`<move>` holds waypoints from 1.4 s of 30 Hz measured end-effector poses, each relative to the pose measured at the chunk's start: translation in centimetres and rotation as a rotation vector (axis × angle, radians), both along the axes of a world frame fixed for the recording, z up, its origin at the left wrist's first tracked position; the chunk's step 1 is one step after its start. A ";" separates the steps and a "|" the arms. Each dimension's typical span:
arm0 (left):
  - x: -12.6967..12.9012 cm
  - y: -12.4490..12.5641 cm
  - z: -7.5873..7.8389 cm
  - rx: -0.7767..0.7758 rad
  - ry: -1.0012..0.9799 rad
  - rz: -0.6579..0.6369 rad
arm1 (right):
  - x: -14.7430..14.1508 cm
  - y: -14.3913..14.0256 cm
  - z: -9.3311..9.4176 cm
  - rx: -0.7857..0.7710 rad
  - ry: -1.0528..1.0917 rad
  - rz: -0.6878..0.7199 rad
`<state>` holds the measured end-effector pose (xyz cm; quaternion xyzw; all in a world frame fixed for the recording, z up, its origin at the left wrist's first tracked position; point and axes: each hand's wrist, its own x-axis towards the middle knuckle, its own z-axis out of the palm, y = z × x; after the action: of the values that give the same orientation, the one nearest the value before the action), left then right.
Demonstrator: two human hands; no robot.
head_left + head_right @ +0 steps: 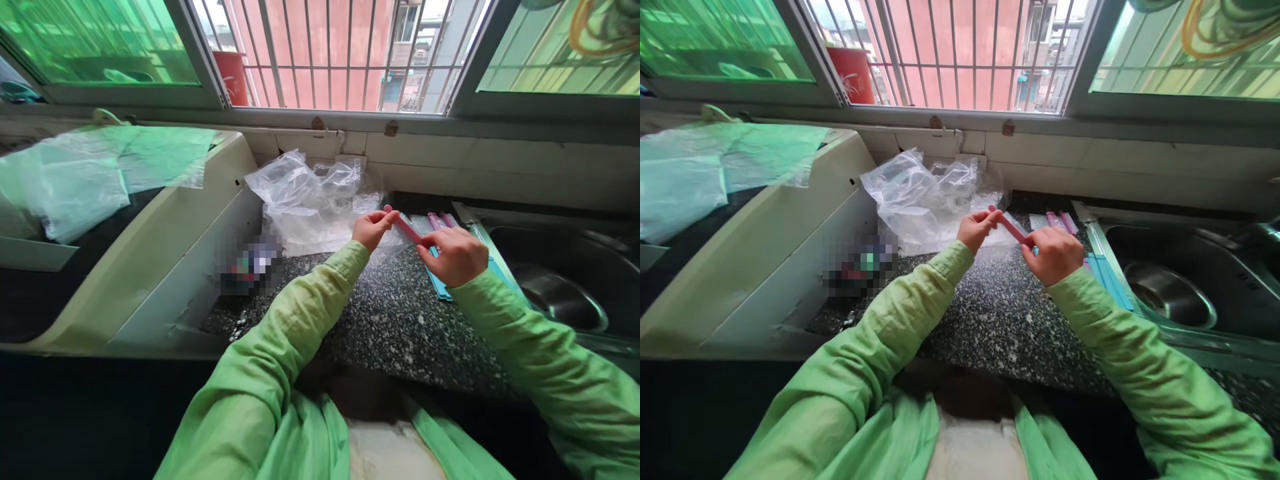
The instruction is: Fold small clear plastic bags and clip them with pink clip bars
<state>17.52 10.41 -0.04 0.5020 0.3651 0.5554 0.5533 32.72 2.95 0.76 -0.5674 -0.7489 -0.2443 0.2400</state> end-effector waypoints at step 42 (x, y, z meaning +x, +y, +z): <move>17.9 12.2 -5.5 0.266 1.254 -0.062 | 11.3 11.8 -4.0 -0.730 -0.006 -0.606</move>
<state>35.44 22.59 -5.57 0.8062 0.5327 0.1807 0.1836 44.01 14.77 -3.24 -0.8070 -0.5871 -0.0259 -0.0593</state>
